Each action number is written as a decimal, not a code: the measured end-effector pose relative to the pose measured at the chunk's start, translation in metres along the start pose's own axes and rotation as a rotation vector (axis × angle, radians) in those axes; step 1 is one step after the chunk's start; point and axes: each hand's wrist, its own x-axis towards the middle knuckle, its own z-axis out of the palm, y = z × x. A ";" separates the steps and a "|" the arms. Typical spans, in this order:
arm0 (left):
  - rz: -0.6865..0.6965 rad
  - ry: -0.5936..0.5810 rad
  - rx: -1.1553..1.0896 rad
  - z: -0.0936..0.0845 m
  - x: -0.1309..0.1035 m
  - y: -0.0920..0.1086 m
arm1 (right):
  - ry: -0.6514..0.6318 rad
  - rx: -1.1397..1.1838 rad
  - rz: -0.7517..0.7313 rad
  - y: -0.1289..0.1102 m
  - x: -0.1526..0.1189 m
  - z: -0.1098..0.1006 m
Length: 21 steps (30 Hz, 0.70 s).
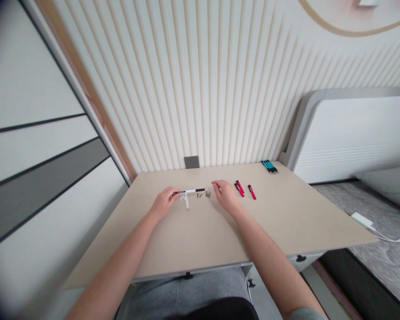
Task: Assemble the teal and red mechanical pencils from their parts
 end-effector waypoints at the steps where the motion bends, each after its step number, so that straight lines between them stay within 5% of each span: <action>1: -0.005 0.004 0.002 -0.001 0.000 0.000 | 0.010 -0.030 0.028 0.004 0.001 -0.001; 21: -0.017 -0.005 -0.001 0.001 0.000 -0.001 | -0.255 -0.186 -0.045 0.008 -0.008 0.012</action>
